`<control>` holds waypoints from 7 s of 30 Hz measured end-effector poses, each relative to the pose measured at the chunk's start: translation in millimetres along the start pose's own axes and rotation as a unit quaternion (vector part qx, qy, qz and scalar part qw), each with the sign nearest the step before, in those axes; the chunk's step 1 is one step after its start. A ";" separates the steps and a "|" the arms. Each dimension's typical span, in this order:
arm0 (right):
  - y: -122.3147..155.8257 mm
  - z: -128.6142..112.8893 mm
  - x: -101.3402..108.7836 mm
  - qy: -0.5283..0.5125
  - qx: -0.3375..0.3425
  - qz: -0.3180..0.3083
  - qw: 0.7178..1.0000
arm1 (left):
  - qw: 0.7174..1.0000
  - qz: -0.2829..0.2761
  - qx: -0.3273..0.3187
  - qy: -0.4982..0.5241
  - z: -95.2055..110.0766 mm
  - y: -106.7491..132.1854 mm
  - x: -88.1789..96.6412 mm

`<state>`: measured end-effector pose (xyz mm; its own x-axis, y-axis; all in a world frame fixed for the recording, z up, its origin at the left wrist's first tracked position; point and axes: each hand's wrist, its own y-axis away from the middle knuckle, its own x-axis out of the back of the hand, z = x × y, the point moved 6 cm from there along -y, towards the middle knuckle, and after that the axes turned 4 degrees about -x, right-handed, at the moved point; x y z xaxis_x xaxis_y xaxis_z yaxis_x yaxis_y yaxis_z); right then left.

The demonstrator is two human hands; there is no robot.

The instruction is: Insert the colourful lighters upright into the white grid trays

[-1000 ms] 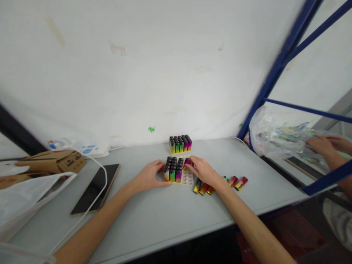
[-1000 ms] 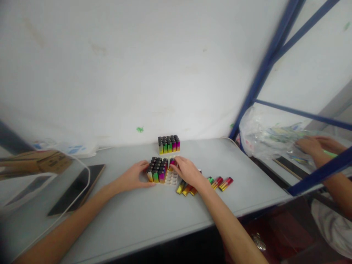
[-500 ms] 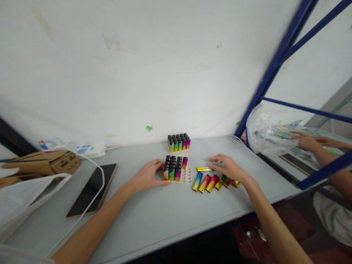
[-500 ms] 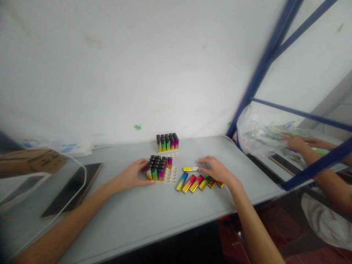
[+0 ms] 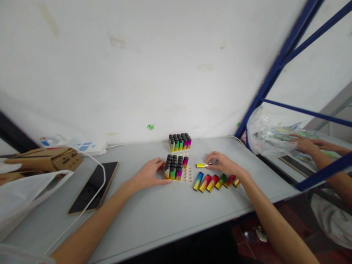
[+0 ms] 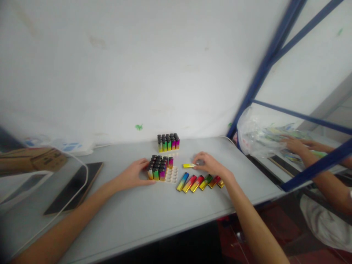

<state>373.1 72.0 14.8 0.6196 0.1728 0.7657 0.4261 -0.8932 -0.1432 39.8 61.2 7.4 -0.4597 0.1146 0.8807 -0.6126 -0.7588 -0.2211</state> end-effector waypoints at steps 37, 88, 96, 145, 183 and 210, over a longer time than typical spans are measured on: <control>-38.2 -33.3 -53.9 -0.384 -0.174 0.152 0.894 | 1.000 -0.009 0.004 -0.009 -2.8 0.1 -1.0; -18.4 -86.2 -59.0 0.027 0.056 0.085 0.994 | 1.000 0.001 0.002 0.004 -1.5 0.3 -1.1; -23.5 -87.5 -64.1 0.072 0.067 0.067 0.993 | 1.000 0.005 0.001 0.008 -0.4 -0.6 0.2; 55.9 19.8 -36.0 0.132 -0.139 0.169 0.967 | 1.000 -0.005 -0.004 -0.005 -3.2 -0.6 -2.0; -35.3 -52.5 -35.4 -0.479 -0.081 0.154 0.860 | 1.000 0.005 0.002 0.003 -3.0 1.7 -2.0; -20.4 -62.6 -46.9 -0.138 -0.068 0.232 0.960 | 1.000 -0.001 0.008 0.001 -2.5 -0.3 -1.0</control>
<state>294.1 56.2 21.0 0.8815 -0.1705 0.4403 -0.0166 -0.9431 -0.3321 38.8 62.9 5.6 -0.4596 0.1170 0.8804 -0.6026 -0.7693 -0.2124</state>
